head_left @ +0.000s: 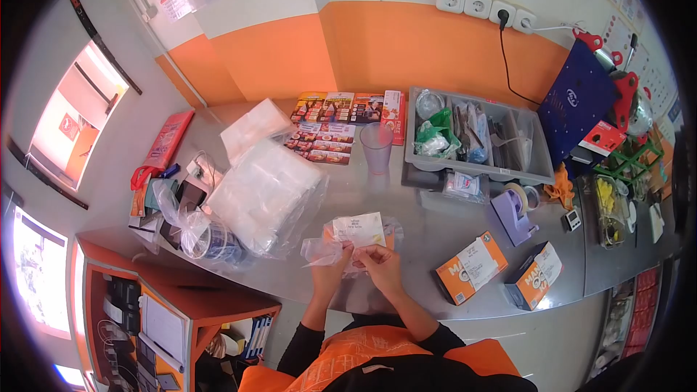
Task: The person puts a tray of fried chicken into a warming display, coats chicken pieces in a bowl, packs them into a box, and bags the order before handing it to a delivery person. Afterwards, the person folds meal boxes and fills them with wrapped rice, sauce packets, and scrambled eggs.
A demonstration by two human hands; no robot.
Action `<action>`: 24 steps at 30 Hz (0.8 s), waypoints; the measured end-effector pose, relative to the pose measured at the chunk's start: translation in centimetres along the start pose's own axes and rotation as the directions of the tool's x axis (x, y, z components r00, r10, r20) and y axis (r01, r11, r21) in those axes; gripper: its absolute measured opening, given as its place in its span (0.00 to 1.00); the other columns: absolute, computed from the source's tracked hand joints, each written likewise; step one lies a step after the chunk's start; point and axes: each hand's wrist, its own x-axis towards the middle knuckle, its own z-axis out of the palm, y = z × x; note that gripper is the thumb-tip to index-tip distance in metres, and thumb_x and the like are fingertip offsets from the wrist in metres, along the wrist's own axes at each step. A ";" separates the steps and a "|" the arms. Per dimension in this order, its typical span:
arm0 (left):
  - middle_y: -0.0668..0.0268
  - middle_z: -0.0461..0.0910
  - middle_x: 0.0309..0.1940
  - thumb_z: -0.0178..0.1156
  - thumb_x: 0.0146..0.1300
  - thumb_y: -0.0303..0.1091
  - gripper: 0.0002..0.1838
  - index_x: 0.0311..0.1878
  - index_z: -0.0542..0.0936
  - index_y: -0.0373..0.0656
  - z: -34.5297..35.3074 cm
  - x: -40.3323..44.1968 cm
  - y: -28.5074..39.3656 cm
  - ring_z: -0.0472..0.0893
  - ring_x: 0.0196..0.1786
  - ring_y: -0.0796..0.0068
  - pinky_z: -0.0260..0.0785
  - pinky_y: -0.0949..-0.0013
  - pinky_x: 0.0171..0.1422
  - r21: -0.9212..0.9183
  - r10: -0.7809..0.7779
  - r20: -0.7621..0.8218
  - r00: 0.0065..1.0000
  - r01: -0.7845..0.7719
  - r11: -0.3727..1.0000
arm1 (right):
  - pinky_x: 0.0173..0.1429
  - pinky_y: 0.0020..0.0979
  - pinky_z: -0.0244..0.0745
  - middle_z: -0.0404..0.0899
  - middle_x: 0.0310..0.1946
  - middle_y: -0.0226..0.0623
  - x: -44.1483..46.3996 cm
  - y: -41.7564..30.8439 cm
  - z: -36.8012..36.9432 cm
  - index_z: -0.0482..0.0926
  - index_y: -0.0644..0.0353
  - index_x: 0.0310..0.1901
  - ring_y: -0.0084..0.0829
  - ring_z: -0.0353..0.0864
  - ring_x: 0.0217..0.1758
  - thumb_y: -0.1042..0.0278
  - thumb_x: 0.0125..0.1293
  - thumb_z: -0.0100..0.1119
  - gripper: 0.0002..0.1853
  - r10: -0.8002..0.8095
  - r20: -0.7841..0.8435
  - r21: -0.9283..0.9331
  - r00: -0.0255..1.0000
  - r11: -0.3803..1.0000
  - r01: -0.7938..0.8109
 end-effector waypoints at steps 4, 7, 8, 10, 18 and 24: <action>0.66 0.82 0.31 0.63 0.56 0.28 0.08 0.38 0.80 0.35 0.0 -0.2 0.3 0.78 0.34 0.81 0.70 0.75 0.39 0.034 -0.018 0.016 1.000 0.017 0.999 | 0.36 0.22 0.78 0.82 0.28 0.36 -0.1 -0.4 0.1 0.80 0.67 0.36 0.24 0.82 0.29 0.75 0.60 0.59 0.05 0.012 -0.008 -0.009 1.000 1.000 -0.012; 0.65 0.81 0.33 0.61 0.58 0.26 0.06 0.38 0.80 0.36 -0.1 -0.3 0.9 0.78 0.36 0.79 0.70 0.75 0.40 0.101 0.025 0.056 0.998 -0.031 0.994 | 0.36 0.22 0.78 0.82 0.29 0.36 0.0 0.0 -0.1 0.79 0.68 0.36 0.24 0.82 0.30 0.76 0.61 0.58 0.05 0.020 -0.007 -0.014 1.000 1.000 -0.020; 0.65 0.80 0.34 0.61 0.57 0.25 0.06 0.38 0.80 0.37 -0.1 -0.3 0.7 0.78 0.36 0.77 0.70 0.75 0.41 0.122 0.127 0.089 0.988 -0.138 0.983 | 0.36 0.22 0.78 0.82 0.30 0.37 0.1 0.0 -0.2 0.79 0.68 0.36 0.24 0.82 0.30 0.76 0.61 0.58 0.05 0.025 -0.003 -0.012 1.000 1.000 -0.025; 0.65 0.78 0.34 0.60 0.57 0.24 0.06 0.38 0.79 0.38 -0.2 -0.1 -0.1 0.78 0.38 0.74 0.69 0.74 0.42 0.152 0.323 0.158 0.933 -0.346 0.926 | 0.37 0.22 0.78 0.82 0.31 0.37 0.1 -0.2 -0.3 0.78 0.68 0.37 0.23 0.82 0.31 0.76 0.61 0.58 0.05 0.037 -0.005 0.025 0.999 0.999 -0.037; 0.64 0.76 0.37 0.61 0.47 0.28 0.14 0.40 0.79 0.46 -0.3 0.0 -0.5 0.77 0.41 0.63 0.68 0.66 0.45 0.402 0.482 0.373 0.793 -0.606 0.686 | 0.36 0.20 0.76 0.80 0.32 0.32 0.2 -0.8 -1.5 0.77 0.65 0.38 0.22 0.80 0.36 0.77 0.62 0.57 0.04 -0.247 0.064 -0.280 0.967 0.926 0.255; 0.68 0.75 0.38 0.64 0.45 0.31 0.12 0.36 0.81 0.50 -1.1 0.5 -1.6 0.75 0.44 0.66 0.63 0.67 0.50 0.493 0.463 0.322 0.826 -0.564 0.662 | 0.33 0.17 0.61 0.77 0.34 0.28 -2.5 -1.2 -3.6 0.77 0.59 0.37 0.15 0.69 0.28 0.69 0.66 0.54 0.05 0.304 0.010 0.120 0.953 0.945 -0.303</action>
